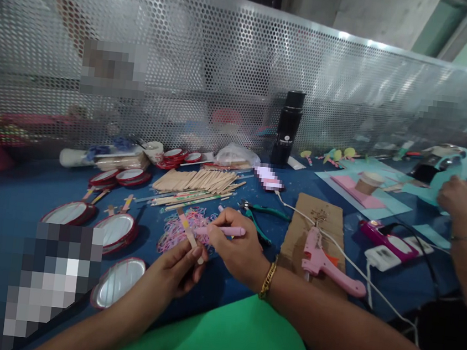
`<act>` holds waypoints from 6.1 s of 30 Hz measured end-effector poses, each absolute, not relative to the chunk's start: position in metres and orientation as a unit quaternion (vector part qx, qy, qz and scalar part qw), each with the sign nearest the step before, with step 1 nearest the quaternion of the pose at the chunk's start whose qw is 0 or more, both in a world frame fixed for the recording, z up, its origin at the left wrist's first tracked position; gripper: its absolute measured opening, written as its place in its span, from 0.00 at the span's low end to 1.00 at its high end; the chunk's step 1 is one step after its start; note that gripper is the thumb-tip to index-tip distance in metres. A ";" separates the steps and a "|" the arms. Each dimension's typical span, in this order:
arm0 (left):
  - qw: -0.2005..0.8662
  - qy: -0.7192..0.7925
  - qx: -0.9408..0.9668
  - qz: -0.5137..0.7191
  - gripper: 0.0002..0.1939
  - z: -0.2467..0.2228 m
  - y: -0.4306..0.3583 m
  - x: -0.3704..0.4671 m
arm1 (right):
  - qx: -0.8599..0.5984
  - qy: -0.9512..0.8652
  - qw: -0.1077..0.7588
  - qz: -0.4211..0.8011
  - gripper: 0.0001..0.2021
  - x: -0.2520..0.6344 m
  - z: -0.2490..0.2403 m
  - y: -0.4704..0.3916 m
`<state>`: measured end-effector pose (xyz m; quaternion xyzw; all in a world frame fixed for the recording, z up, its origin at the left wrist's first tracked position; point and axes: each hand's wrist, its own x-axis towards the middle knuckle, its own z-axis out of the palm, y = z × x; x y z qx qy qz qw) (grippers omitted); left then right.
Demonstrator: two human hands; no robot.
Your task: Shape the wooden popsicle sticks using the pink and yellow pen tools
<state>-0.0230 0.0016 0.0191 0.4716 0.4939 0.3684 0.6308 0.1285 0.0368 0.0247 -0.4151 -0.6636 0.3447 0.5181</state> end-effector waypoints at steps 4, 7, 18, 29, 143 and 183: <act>0.627 0.496 0.476 0.367 0.22 0.019 0.001 -0.024 | -0.413 -0.650 0.529 0.357 0.09 0.130 0.025 0.038; 0.630 0.490 0.480 0.365 0.22 0.016 0.002 -0.024 | -0.414 -0.660 0.517 0.355 0.09 0.128 0.025 0.036; 0.631 0.495 0.470 0.369 0.22 0.017 0.002 -0.024 | -0.406 -0.663 0.518 0.356 0.09 0.129 0.024 0.036; 0.638 0.488 0.469 0.368 0.23 0.014 0.002 -0.024 | -0.405 -0.663 0.517 0.360 0.09 0.128 0.025 0.035; 0.617 0.488 0.490 0.374 0.21 0.015 0.003 -0.024 | -0.421 -0.659 0.525 0.336 0.08 0.126 0.029 0.037; 0.621 0.488 0.489 0.370 0.20 0.013 0.003 -0.026 | -0.412 -0.664 0.519 0.345 0.07 0.127 0.029 0.038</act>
